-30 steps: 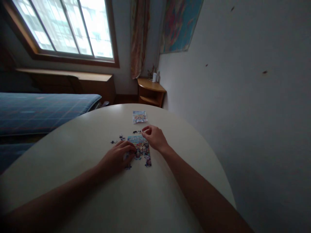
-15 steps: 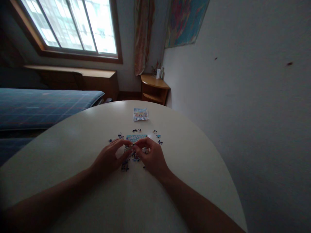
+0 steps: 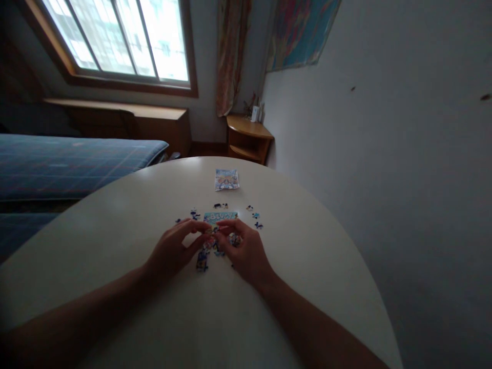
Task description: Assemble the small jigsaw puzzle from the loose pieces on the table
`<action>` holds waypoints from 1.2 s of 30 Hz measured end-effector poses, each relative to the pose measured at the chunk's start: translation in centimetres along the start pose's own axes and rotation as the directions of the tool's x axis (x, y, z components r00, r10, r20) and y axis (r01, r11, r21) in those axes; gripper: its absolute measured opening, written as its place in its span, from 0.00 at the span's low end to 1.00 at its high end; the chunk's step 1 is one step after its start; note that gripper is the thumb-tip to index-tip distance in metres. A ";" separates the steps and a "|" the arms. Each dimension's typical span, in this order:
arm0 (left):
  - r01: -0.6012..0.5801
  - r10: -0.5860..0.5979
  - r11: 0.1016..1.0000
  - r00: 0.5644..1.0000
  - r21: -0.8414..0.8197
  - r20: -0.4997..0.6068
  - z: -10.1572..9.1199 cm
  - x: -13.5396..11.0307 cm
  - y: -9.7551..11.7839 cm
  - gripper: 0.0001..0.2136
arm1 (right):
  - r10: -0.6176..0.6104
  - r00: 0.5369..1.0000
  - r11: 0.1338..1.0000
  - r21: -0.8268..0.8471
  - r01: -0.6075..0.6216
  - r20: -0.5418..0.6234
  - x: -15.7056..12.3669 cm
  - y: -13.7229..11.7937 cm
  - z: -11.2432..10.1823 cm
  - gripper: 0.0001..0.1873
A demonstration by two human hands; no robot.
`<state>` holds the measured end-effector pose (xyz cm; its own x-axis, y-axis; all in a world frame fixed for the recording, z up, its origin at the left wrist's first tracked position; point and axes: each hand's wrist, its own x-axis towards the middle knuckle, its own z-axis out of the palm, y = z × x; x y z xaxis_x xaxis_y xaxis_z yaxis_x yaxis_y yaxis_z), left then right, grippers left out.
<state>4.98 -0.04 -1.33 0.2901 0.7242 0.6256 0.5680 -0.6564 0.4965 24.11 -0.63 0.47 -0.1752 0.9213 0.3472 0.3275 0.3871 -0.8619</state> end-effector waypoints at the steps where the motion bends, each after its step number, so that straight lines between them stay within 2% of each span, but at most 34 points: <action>1: 0.002 -0.002 1.000 1.000 0.001 -0.002 0.0 0.0 0.0 0.04 | -0.011 1.000 1.000 -0.016 0.011 0.005 0.0 0.0 0.0 0.12; 5: 0.020 -0.020 1.000 1.000 0.010 0.011 -0.1 0.0 0.0 0.04 | -0.070 0.998 0.994 -0.082 0.070 0.006 0.0 -0.1 -0.2 0.12; 14: 0.025 -0.025 1.000 0.999 0.008 0.021 0.0 0.0 0.0 0.04 | -0.099 0.995 0.977 -0.188 0.096 -0.008 -0.1 0.1 -0.2 0.08; 30: 0.077 -0.077 0.997 0.997 0.026 -0.004 -0.2 0.0 0.3 0.06 | -0.084 0.996 0.973 -0.214 0.082 0.003 0.0 0.2 -0.3 0.08; 36: 0.100 -0.100 0.995 0.995 0.015 -0.002 -0.1 -0.2 0.1 0.04 | -0.095 0.995 0.968 -0.233 0.092 0.000 0.0 0.1 -0.2 0.08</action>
<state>4.90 -0.20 -1.35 0.2306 0.7859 0.5738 0.6053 -0.5775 0.5477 24.37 -0.56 0.43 -0.2050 0.8804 0.4275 0.5175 0.4683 -0.7162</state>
